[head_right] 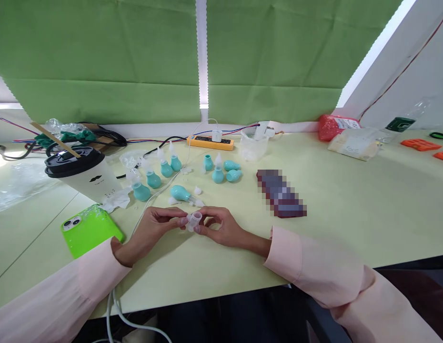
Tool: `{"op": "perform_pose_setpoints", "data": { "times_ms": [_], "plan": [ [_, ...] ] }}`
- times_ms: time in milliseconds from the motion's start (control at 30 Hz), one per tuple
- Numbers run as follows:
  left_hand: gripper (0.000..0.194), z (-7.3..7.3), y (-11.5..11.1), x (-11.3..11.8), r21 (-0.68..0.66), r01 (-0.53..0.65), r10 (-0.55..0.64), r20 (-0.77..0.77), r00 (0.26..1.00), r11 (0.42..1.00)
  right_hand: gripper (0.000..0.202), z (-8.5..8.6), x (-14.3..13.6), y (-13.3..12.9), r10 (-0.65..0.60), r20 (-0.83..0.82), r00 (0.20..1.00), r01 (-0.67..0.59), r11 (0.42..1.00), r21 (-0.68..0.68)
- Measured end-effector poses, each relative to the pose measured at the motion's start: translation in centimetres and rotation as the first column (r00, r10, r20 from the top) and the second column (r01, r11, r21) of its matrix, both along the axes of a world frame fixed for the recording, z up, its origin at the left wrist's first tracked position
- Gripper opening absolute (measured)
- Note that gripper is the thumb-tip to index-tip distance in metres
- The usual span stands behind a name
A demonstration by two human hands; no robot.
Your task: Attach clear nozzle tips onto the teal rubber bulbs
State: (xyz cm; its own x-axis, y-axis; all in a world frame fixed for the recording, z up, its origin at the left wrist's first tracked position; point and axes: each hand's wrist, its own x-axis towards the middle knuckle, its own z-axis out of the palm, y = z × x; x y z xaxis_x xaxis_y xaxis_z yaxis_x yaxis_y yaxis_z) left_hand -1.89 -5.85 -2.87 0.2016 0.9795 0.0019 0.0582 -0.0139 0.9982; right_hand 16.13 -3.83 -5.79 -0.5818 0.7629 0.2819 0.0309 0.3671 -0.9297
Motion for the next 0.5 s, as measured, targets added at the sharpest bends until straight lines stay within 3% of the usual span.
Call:
{"op": "perform_pose_setpoints", "data": {
  "times_ms": [133,267,500],
  "plan": [
    [0.014,-0.26,-0.50,0.26,0.204,0.013,-0.001,-0.060,0.998,0.979,0.020,-0.05,-0.14,0.05,-0.007,-0.045,0.999,0.007,1.000,-0.007],
    [0.015,-0.43,-0.98,0.52,0.428,0.020,0.079,-0.212,0.974,0.904,0.019,-0.08,-0.21,-0.01,-0.017,-0.080,0.997,0.015,1.000,-0.018],
    [0.024,-0.32,-0.87,0.29,0.356,0.182,-0.072,-0.301,0.951,0.916,0.014,-0.02,-0.32,0.01,-0.059,-0.133,0.989,0.059,0.998,-0.007]
  ]
}}
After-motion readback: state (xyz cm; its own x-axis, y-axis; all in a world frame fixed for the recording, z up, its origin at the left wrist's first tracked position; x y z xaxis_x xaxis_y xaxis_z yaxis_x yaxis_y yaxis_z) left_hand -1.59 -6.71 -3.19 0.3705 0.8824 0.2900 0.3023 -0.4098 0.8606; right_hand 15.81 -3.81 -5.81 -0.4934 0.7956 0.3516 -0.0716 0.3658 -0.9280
